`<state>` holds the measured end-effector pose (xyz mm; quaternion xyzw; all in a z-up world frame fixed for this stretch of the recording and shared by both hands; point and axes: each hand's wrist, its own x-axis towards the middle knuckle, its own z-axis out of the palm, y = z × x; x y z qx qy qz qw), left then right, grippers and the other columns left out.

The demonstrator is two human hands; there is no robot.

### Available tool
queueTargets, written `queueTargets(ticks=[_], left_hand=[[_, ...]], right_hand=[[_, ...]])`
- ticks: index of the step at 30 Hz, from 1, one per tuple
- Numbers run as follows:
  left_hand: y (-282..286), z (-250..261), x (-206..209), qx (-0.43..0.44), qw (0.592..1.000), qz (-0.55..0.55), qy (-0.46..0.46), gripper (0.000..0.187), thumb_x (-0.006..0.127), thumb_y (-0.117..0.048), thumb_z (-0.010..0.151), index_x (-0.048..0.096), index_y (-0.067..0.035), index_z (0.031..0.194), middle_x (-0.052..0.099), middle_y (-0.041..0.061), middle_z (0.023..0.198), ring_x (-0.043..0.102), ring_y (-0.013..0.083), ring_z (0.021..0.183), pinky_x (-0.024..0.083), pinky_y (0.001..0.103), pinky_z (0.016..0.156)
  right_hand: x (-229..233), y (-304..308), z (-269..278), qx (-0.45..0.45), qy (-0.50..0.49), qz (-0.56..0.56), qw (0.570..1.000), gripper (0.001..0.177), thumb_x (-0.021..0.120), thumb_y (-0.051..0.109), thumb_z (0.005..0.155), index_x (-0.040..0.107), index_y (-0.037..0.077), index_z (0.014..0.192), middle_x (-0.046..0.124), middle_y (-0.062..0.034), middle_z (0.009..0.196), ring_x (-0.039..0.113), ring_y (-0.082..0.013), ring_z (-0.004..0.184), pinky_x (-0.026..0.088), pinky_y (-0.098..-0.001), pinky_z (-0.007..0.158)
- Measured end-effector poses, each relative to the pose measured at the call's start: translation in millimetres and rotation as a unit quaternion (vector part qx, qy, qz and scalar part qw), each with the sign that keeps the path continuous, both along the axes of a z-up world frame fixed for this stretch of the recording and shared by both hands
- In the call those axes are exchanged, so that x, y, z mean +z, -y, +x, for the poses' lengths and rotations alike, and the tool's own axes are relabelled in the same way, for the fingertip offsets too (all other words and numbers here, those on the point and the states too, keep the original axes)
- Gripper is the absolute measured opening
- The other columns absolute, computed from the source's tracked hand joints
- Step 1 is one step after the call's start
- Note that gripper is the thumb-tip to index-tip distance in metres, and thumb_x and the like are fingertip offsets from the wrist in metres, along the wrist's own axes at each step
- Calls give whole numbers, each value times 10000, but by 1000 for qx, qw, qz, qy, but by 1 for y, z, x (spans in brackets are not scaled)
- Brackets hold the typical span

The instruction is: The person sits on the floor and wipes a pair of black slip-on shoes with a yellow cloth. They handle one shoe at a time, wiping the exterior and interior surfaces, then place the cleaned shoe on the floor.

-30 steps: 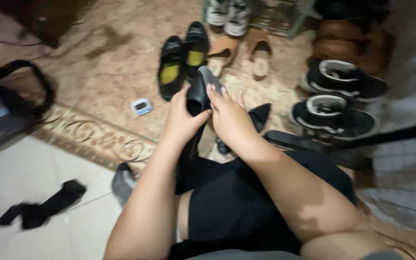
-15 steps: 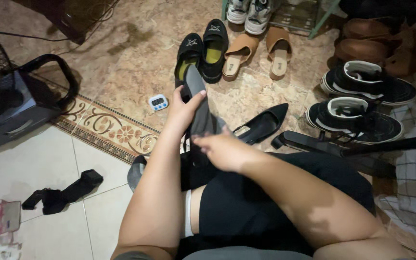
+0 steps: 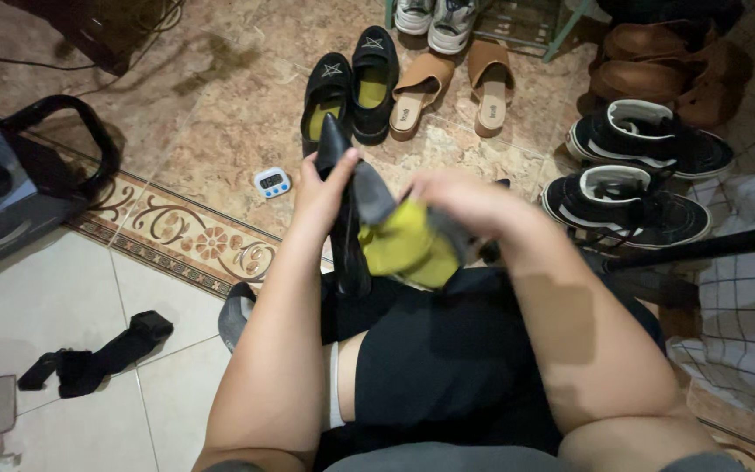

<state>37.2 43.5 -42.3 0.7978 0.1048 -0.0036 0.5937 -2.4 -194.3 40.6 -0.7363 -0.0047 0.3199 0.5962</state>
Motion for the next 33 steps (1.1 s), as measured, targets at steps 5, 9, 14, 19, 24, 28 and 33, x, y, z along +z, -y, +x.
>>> queueTargets(ticks=[5, 9, 14, 19, 24, 28, 33], left_hand=[[-5, -1, 5, 2, 1000, 13, -9, 824, 750, -584, 822, 576, 39, 1333, 650, 219, 1291, 642, 283, 1185, 493, 369, 1003], [-7, -3, 17, -15, 1000, 25, -6, 743, 760, -486, 783, 591, 31, 1289, 707, 194, 1190, 695, 259, 1078, 533, 356, 927], [-14, -5, 24, -60, 998, -11, 20, 647, 726, -412, 808, 618, 18, 1279, 744, 172, 1101, 717, 228, 986, 555, 335, 873], [-15, -4, 19, -84, 996, -30, 14, 634, 718, -392, 829, 577, 16, 1292, 722, 150, 1092, 694, 213, 978, 548, 323, 853], [-14, -1, 15, -99, 991, -94, -9, 606, 707, -378, 852, 575, -4, 1311, 698, 126, 1149, 655, 193, 1035, 518, 305, 901], [-12, -2, 12, -111, 987, -114, -10, 599, 720, -369, 839, 589, -9, 1299, 704, 111, 1135, 659, 181, 1018, 519, 305, 897], [-17, -1, 5, -95, 985, -147, -6, 584, 710, -382, 844, 602, 0, 1273, 701, 104, 1099, 640, 175, 1002, 510, 298, 886]], right_hand=[[18, 25, 11, -317, 51, 215, 922, 97, 608, 144, 944, 669, 71, 959, 708, -75, 911, 696, -208, 814, 598, -368, 748], [14, 23, 5, -275, 175, 82, 942, 191, 782, 126, 911, 623, 78, 1006, 642, -49, 929, 604, -183, 829, 510, -319, 752], [9, 21, 2, -88, 588, -128, 794, 256, 779, 32, 936, 531, 25, 871, 620, -240, 1284, 602, -410, 1238, 475, -420, 1009], [9, 22, 6, -237, 198, 253, 917, 197, 709, 161, 1028, 550, 85, 942, 707, -126, 1036, 725, -278, 1118, 591, -401, 947], [12, 1, -2, -187, 249, 23, 950, 272, 714, 115, 920, 616, 86, 1172, 666, -31, 1090, 667, -190, 1016, 557, -345, 899], [10, -31, -14, -57, 453, -130, 880, 430, 653, 49, 947, 653, 99, 1374, 582, -124, 1184, 615, -288, 1108, 491, -360, 979], [0, -58, -29, 20, 370, -213, 904, 428, 631, 80, 928, 689, 207, 1332, 584, -154, 1055, 630, -307, 971, 503, -363, 864]])
